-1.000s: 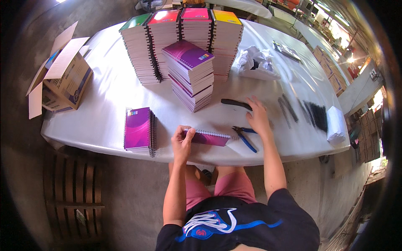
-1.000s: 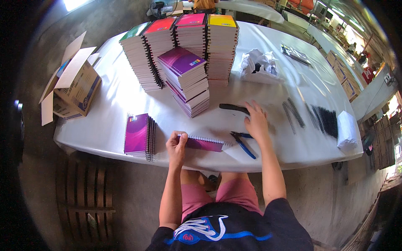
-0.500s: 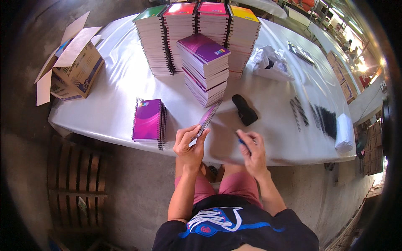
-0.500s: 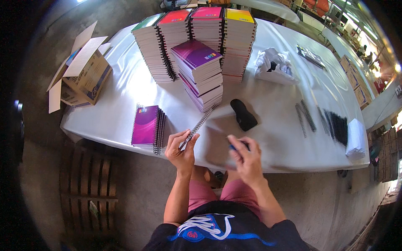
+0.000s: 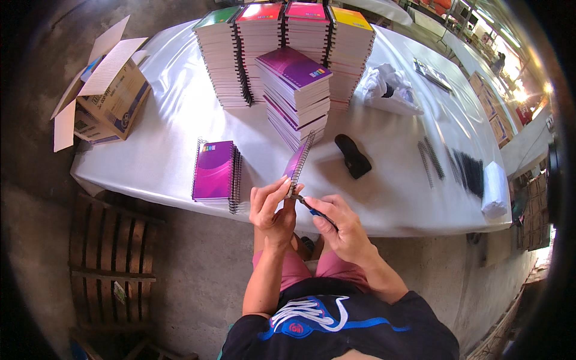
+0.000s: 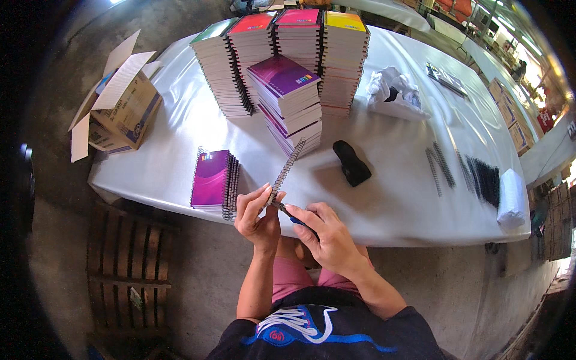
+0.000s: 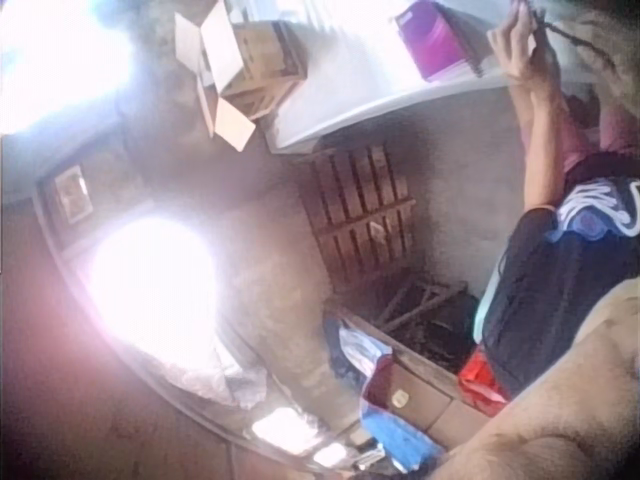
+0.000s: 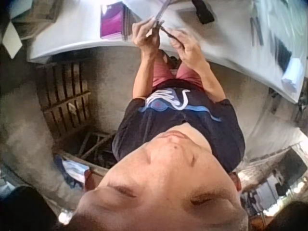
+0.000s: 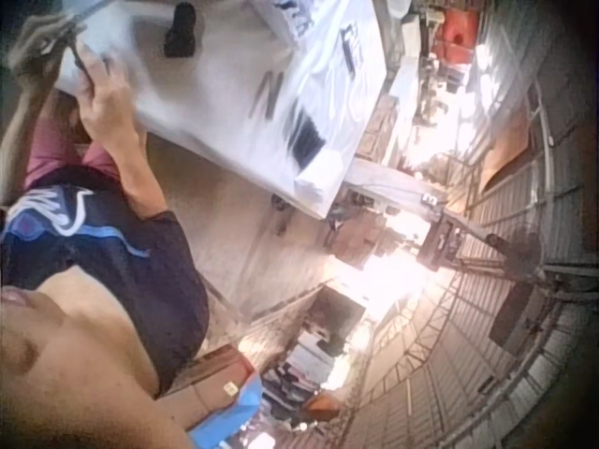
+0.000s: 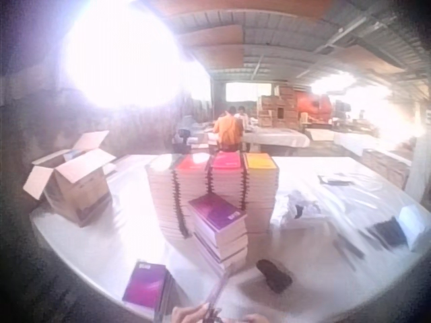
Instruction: The person threads a plastic coil through the pre-punched holes of a notebook, trims the excess coil using a pair of pliers, and places the finished notebook onto a stack.
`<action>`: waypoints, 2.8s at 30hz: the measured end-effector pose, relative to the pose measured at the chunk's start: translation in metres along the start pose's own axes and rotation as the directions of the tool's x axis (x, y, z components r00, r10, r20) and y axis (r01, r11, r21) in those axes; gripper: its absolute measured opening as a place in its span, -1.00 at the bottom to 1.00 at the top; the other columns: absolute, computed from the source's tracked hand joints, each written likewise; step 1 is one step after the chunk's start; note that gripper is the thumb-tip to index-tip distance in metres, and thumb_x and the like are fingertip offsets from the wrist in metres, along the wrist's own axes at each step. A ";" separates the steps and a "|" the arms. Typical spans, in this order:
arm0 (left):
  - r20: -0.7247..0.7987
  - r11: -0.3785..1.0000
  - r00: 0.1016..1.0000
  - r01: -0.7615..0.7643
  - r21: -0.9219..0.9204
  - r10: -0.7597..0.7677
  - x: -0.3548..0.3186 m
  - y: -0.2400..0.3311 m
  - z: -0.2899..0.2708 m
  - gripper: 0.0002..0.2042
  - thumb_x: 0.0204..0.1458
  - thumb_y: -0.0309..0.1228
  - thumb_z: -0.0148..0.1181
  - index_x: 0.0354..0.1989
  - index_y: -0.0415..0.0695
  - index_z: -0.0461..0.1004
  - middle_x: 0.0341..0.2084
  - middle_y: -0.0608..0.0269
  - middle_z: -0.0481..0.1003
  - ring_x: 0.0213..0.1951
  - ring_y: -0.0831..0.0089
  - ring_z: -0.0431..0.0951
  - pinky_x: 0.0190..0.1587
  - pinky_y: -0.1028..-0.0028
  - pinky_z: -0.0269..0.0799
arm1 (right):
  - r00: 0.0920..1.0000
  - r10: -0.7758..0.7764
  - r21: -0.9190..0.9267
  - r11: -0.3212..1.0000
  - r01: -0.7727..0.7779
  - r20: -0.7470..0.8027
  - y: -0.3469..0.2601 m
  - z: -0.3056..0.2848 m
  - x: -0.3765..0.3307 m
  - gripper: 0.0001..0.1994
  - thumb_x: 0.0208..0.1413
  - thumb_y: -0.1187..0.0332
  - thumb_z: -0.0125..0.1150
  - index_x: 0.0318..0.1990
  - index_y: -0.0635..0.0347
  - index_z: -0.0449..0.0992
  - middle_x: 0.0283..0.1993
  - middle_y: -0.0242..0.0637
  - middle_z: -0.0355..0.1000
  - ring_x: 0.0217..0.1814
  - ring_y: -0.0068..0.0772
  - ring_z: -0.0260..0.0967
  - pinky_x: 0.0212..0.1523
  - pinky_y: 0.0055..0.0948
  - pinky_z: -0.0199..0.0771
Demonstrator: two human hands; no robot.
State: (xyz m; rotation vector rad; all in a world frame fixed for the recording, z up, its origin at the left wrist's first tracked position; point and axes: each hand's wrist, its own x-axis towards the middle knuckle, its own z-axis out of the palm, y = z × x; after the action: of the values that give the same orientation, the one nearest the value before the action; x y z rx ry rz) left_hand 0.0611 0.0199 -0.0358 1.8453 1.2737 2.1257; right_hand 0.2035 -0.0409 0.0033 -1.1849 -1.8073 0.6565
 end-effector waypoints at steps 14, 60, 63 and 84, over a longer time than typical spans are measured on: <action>0.008 0.759 0.858 0.458 -0.463 -0.513 -0.006 0.001 -0.003 -0.84 -0.10 -0.59 0.36 -0.35 -0.24 0.49 -0.44 0.22 0.48 -0.38 0.60 0.46 -0.29 0.63 0.39 | 0.979 0.153 -0.043 0.986 -0.160 -0.135 0.032 -0.033 -0.017 -0.65 0.22 0.20 0.00 0.10 0.10 0.41 -0.03 -0.15 0.35 0.03 -0.21 0.31 0.07 -0.32 0.25; -0.198 0.771 0.745 0.620 -0.146 -0.637 0.020 -0.090 -0.085 -0.47 0.30 -0.05 -0.38 0.13 -0.28 0.23 0.01 0.01 0.33 0.08 0.30 0.31 0.16 0.35 0.16 | 0.952 -0.161 0.048 0.983 0.179 -0.261 0.015 0.146 0.172 -0.56 0.22 0.12 -0.01 0.14 0.20 0.30 0.12 -0.05 0.26 0.24 -0.07 0.12 0.25 -0.16 0.03; -0.325 0.830 0.768 0.543 -0.130 -0.553 0.010 -0.102 -0.093 -0.43 0.28 0.01 -0.41 0.16 -0.27 0.18 0.07 0.00 0.27 0.18 0.25 0.22 0.26 0.30 0.01 | 0.746 -0.546 -0.465 0.811 0.356 -0.382 -0.003 0.070 0.188 -0.50 0.07 0.20 0.16 0.19 0.00 0.32 0.21 -0.23 0.21 0.27 -0.13 0.10 0.23 -0.05 0.01; 0.350 0.302 0.650 0.676 -0.672 -0.674 0.047 0.030 -0.007 -0.59 0.05 -0.45 0.25 0.06 -0.25 0.32 -0.13 0.20 0.46 -0.15 0.52 0.46 -0.08 0.53 0.37 | 0.980 -0.100 0.067 0.991 0.113 -0.173 -0.009 -0.017 0.076 -0.67 -0.14 0.31 0.44 -0.20 0.14 0.48 -0.36 -0.25 0.48 -0.35 -0.37 0.48 -0.30 -0.42 0.46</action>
State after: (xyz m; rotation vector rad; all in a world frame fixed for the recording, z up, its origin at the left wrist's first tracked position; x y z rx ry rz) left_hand 0.0553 0.0214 0.0200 0.7057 0.6969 1.6881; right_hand 0.1998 0.0241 0.0467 -1.0531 -1.6756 0.5416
